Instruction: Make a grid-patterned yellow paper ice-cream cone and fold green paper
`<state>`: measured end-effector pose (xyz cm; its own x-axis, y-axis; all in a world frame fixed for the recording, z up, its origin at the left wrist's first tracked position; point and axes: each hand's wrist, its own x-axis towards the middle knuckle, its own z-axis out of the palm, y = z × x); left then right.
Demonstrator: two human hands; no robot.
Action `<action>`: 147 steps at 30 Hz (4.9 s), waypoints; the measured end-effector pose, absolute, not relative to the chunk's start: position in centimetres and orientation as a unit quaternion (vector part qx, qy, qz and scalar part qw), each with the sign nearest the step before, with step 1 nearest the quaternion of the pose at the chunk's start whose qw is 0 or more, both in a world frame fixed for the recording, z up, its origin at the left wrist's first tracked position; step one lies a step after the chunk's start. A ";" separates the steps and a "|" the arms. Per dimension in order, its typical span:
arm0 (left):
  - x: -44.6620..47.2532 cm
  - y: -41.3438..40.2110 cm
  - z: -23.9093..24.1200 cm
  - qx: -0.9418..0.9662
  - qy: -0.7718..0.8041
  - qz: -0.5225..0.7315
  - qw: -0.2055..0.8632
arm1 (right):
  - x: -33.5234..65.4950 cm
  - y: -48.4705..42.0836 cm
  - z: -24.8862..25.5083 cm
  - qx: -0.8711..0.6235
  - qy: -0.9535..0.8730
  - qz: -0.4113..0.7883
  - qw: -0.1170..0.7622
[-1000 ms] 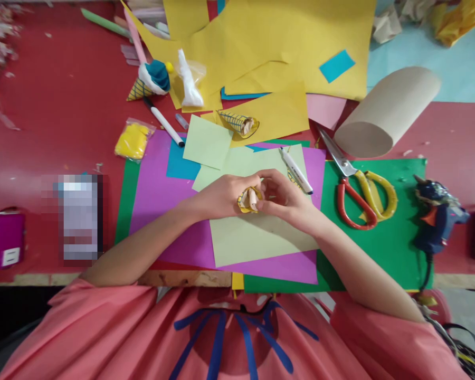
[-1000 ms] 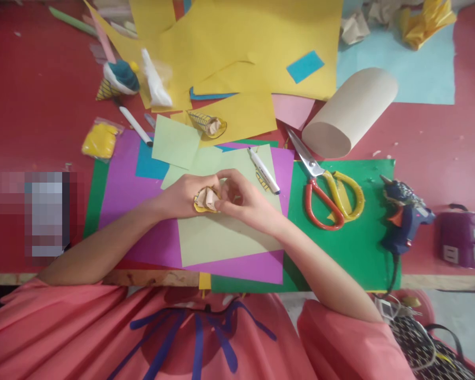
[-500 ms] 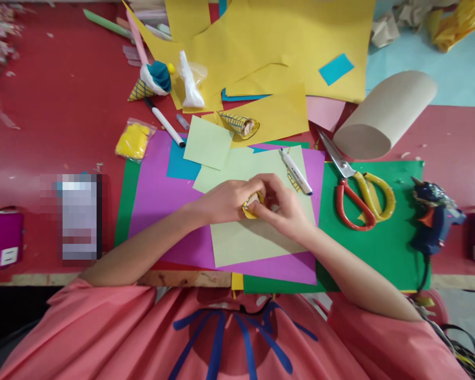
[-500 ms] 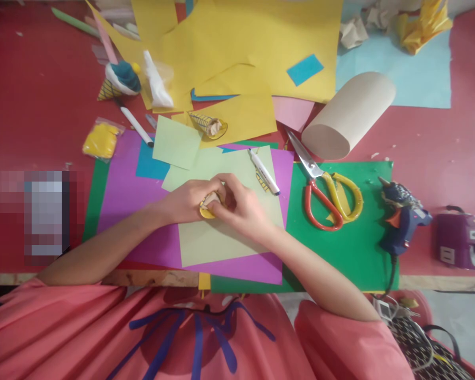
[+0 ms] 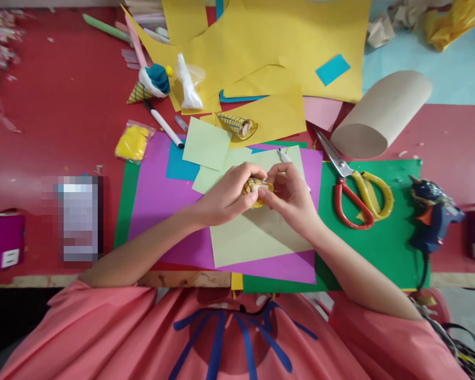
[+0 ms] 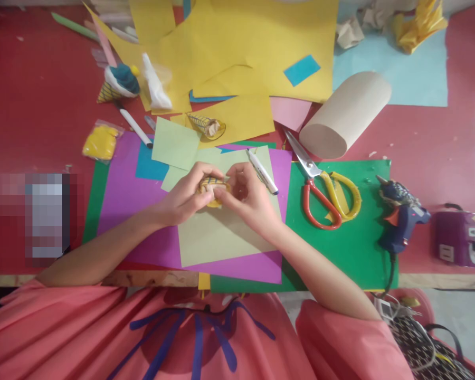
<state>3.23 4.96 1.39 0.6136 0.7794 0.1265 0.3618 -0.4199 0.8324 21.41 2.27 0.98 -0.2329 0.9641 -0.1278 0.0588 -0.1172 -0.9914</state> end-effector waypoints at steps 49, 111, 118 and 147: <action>3.4 5.0 1.1 0.854 0.437 0.239 0.150 | 21.4 2.5 0.5 -0.497 -0.640 0.478 0.340; 3.8 4.3 1.5 0.836 0.473 0.181 0.212 | 20.7 1.8 -0.5 -0.501 -0.559 0.515 0.415; 3.8 4.3 1.0 0.854 0.450 0.237 0.109 | 20.7 1.9 -0.4 -0.507 -0.578 0.479 0.424; 3.2 4.7 -0.1 0.857 0.451 0.245 0.036 | 20.6 1.9 -0.9 -0.501 -0.558 0.519 0.411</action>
